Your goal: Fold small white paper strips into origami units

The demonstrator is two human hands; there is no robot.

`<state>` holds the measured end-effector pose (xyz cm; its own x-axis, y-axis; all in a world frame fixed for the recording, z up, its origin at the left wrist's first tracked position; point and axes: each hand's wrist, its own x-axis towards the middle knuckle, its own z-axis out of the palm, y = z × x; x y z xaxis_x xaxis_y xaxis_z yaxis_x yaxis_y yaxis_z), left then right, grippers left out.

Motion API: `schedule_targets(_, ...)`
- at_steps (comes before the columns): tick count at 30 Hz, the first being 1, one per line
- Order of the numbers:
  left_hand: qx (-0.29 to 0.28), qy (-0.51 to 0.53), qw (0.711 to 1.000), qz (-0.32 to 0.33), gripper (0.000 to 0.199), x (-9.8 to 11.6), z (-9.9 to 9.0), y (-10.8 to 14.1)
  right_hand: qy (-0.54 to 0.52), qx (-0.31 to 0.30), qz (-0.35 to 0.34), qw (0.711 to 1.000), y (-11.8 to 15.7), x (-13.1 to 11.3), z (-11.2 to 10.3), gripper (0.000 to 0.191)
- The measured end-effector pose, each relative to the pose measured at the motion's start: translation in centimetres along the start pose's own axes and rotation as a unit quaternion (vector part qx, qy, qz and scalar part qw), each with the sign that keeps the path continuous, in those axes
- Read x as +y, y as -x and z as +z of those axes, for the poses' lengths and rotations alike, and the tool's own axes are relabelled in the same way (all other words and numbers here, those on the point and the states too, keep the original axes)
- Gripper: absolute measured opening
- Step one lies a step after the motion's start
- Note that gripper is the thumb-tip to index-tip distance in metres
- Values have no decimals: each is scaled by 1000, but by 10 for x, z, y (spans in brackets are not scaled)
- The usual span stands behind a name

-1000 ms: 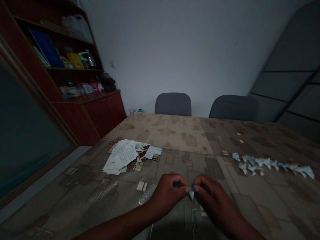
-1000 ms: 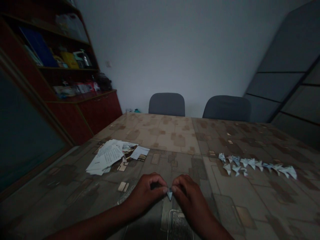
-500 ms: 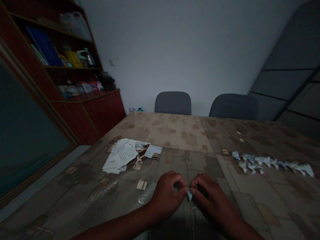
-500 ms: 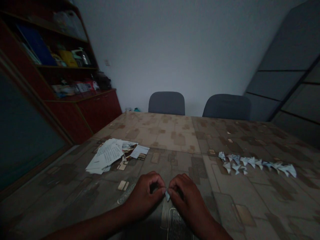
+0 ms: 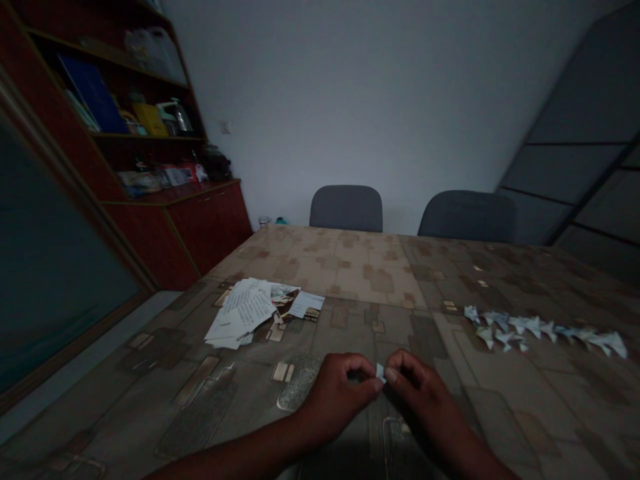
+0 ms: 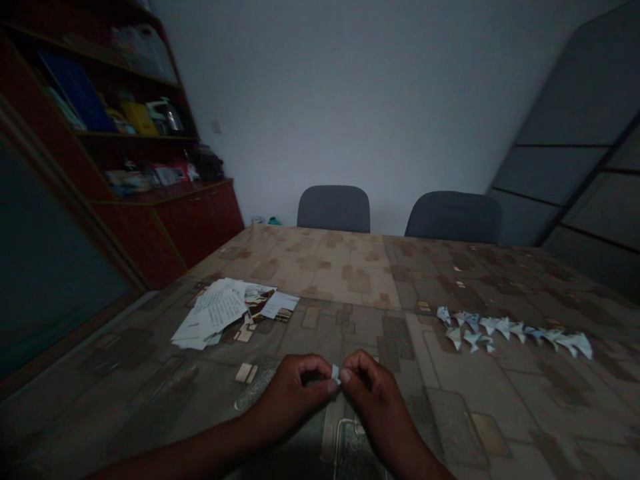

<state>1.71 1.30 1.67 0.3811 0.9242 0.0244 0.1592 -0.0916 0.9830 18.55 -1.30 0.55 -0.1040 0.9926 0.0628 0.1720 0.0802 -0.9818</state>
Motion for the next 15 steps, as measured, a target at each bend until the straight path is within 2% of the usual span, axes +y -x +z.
schedule_targets(6, 9, -35, 999, 4, 9, -6, 0, 0, 59, -13, -5, 998, -1, -7, -3, 28)
schedule_targets(11, 7, -99, 995, 30, 9, -8, -1, 1, 137, -11, -64, 988, -1, -17, -5, 19)
schedule_targets(15, 7, -115, 993, 31, 9, -7, 0, 1, 146, 5, -91, 985, 0, -15, -2, 22)
